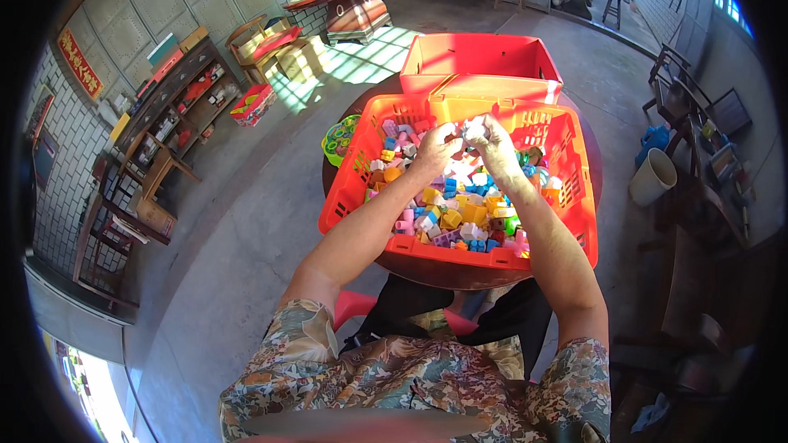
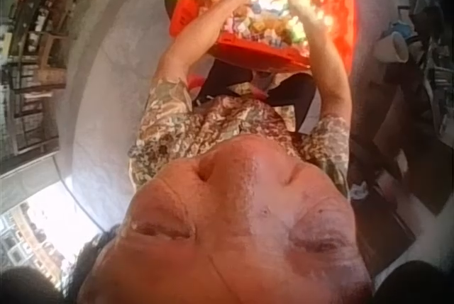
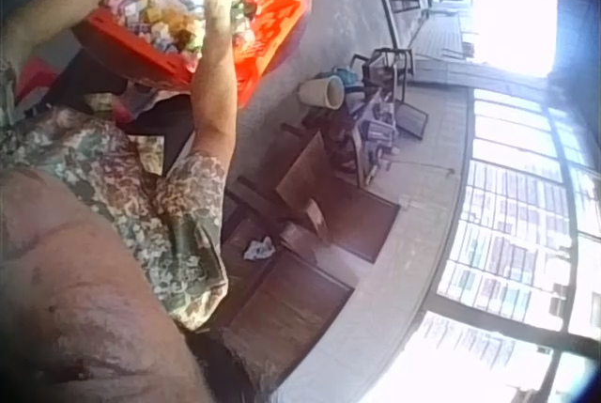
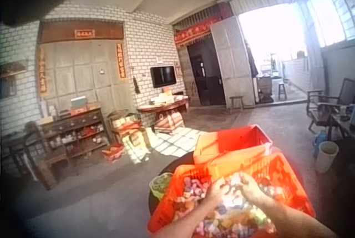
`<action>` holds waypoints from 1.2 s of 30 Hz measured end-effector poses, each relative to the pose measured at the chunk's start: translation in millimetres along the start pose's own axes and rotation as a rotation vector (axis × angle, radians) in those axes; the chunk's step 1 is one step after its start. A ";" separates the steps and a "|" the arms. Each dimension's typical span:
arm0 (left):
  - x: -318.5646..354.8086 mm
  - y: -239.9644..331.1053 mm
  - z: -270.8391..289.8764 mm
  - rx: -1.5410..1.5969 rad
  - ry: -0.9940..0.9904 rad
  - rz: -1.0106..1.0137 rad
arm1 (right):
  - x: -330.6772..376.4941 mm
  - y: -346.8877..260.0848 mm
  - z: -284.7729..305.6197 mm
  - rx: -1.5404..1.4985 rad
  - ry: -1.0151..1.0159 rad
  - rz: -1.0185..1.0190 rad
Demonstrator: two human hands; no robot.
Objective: Sorting and manipulating colorful plastic interlocking blocks inside a large red crate.
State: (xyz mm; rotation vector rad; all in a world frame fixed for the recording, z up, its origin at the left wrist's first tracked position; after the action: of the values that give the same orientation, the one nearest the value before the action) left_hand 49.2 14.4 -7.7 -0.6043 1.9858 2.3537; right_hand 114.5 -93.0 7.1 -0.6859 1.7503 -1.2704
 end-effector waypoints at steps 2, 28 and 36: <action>0.2 -1.1 -0.2 -0.105 -0.016 -0.045 | 3.4 -6.4 2.3 0.058 0.019 -0.011; -3.4 2.0 -9.3 0.095 0.000 -0.073 | 7.5 -5.2 6.7 0.230 0.015 -0.082; 8.6 22.2 -16.5 -0.090 -0.010 -0.117 | 8.1 -11.1 10.5 0.325 0.060 -0.134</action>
State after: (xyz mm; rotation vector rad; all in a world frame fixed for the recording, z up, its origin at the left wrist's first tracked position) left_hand 40.5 -7.7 8.8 -0.6903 1.7948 2.3816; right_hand 119.1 -108.3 13.7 -0.5872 1.5148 -1.6368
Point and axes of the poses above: each hand's wrist, its own x-axis away from the middle knuckle, its own z-axis out of the back of the hand, y = z × x, the point moved 5 cm from there along -x, towards the middle knuckle, and after that the axes turned 8 degrees about -y, right-handed, at the moved point
